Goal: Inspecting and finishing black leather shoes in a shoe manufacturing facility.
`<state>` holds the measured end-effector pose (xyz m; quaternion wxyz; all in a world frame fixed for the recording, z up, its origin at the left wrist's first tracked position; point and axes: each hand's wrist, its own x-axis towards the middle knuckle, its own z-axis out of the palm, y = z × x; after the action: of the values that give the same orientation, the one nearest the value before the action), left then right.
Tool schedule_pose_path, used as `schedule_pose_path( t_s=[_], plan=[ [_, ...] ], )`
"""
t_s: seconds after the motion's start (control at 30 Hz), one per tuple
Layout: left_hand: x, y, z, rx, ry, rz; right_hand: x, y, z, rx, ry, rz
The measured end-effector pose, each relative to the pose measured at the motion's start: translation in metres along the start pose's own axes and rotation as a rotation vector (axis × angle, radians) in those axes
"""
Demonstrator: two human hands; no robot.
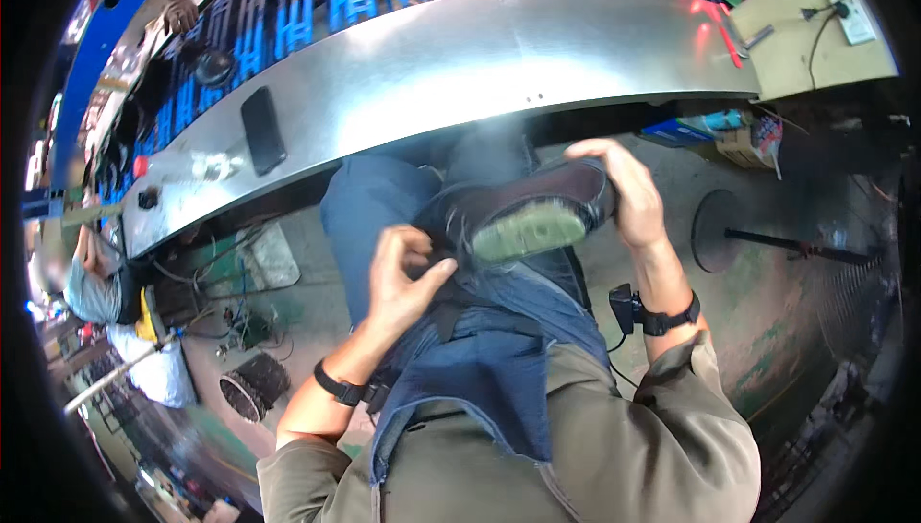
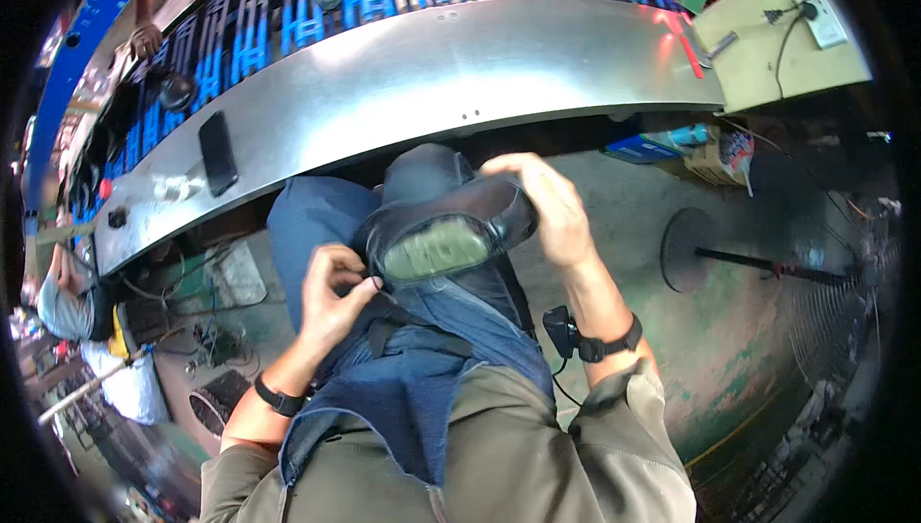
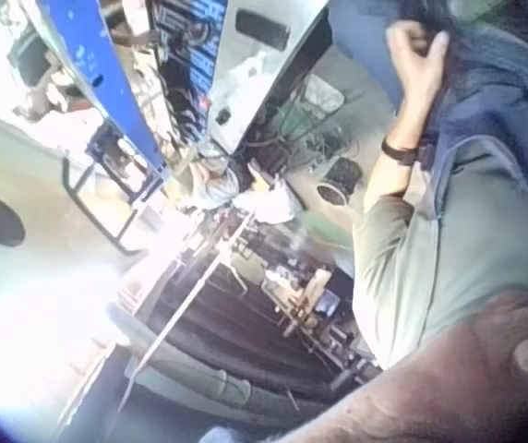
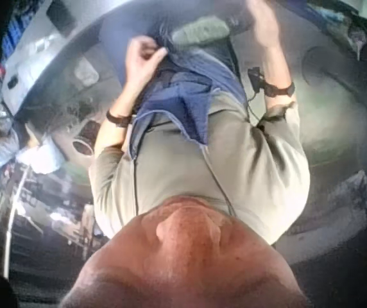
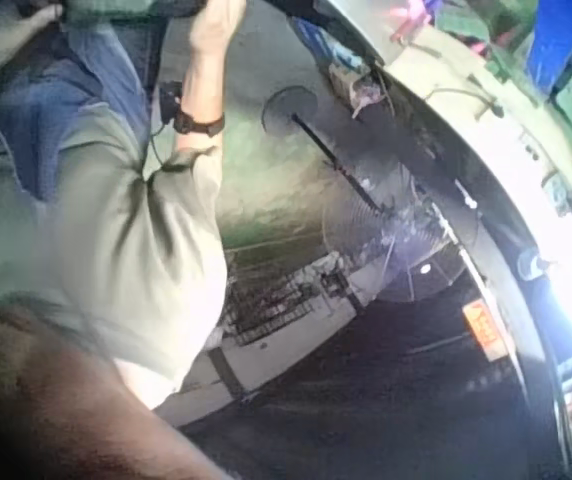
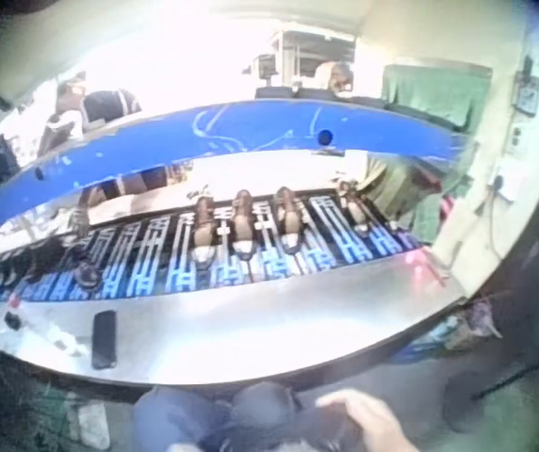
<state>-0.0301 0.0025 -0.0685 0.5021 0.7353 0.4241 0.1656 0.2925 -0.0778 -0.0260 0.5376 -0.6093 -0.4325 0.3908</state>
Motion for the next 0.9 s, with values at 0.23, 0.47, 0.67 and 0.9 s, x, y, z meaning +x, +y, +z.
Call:
schedule_pose_path(
  t_s=[0.23,0.47,0.67,0.9],
  plan=[
    [0.087,0.035,-0.004,0.045,-0.505,0.646,-0.008,0.028,-0.006,0.298,-0.068,0.262],
    [0.095,0.028,0.015,0.070,-0.164,0.635,0.016,0.033,0.006,0.068,-0.010,0.198],
    [0.153,0.030,-0.035,-0.182,-0.156,0.151,0.131,0.017,0.036,0.501,0.126,0.475],
    [0.324,-0.009,-0.232,-0.742,0.487,-0.177,0.395,0.077,0.143,-0.154,-0.155,0.224]
  ],
)
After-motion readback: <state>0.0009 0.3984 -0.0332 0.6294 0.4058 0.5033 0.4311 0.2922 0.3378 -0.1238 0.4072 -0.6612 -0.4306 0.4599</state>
